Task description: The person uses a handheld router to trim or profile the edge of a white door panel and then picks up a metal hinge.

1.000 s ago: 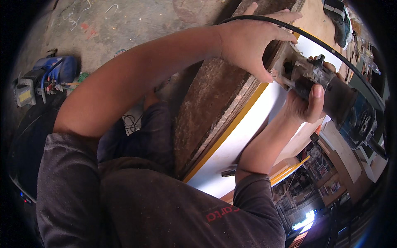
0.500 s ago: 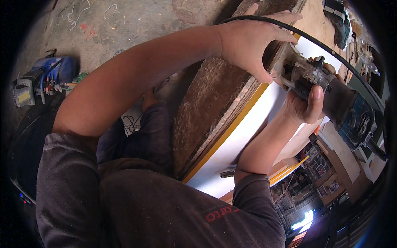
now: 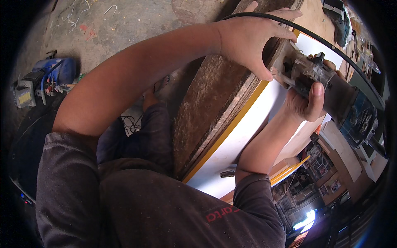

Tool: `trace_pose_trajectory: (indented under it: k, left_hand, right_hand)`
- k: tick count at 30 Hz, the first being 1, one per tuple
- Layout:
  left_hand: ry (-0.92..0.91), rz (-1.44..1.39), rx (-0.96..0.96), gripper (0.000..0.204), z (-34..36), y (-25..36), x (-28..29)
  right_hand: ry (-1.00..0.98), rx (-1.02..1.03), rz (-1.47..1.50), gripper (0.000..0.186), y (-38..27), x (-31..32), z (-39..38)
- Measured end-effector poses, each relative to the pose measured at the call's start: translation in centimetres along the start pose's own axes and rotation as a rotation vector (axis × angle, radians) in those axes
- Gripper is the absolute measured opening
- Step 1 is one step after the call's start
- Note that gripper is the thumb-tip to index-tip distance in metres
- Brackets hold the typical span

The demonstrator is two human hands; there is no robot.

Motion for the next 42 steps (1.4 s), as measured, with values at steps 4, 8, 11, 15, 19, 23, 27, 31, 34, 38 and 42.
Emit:
trace_pose_trajectory:
  k: [4,8,11,15,19,23,27,31,34,38,42]
  left_hand:
    - [0.013,-0.073,-0.068,0.096,0.3,0.5,0.8]
    - [0.036,-0.087,-0.11,0.101,0.1,0.8,1.2]
    - [0.032,-0.111,-0.092,0.101,0.2,0.9,1.3]
    - [0.025,-0.204,-0.046,0.102,0.3,0.8,1.3]
    - [0.027,-0.059,-0.128,0.102,0.1,0.7,1.3]
    - [-0.045,-0.206,0.029,0.102,0.7,0.4,1.1]
    - [0.016,-0.012,-0.066,0.102,0.4,1.2,1.2]
    - [-0.029,-0.093,0.014,0.102,0.4,0.1,0.8]
    - [0.014,-0.021,0.003,0.1,0.2,-0.3,-0.2]
    - [0.053,0.02,-0.018,0.099,0.0,-1.0,-1.0]
    - [-0.037,-0.187,0.08,0.101,0.9,-0.6,-0.1]
  right_hand:
    - [0.017,0.018,0.003,0.074,-0.5,-0.8,0.0]
    - [-0.024,-0.039,-0.016,0.076,-0.5,0.1,0.0]
    - [-0.009,-0.014,0.017,0.075,-0.3,-0.3,-0.1]
    - [-0.047,-0.007,-0.007,0.074,-0.5,-0.2,0.1]
    - [-0.036,0.019,-0.008,0.072,-0.5,-0.7,0.1]
    - [-0.038,0.007,0.009,0.069,-0.4,-0.3,0.1]
    - [-0.032,-0.013,0.002,0.066,-0.2,-0.1,0.1]
    - [-0.019,-0.004,0.002,0.065,-0.2,-0.3,0.1]
    - [0.021,0.03,0.005,0.065,-0.2,-0.6,0.1]
    - [-0.048,-0.011,-0.091,0.068,0.1,1.4,0.7]
    - [-0.002,0.007,-0.1,0.069,-0.3,0.8,0.5]
Point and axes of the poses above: each hand's wrist, its own z-axis towards the middle knuckle, its own x-axis out of the back of the hand, y = z × x, the point moved 1 cm from there along z, towards the middle knuckle, and after that the axes turned 14 degrees about -x, right-handed, at the moved point
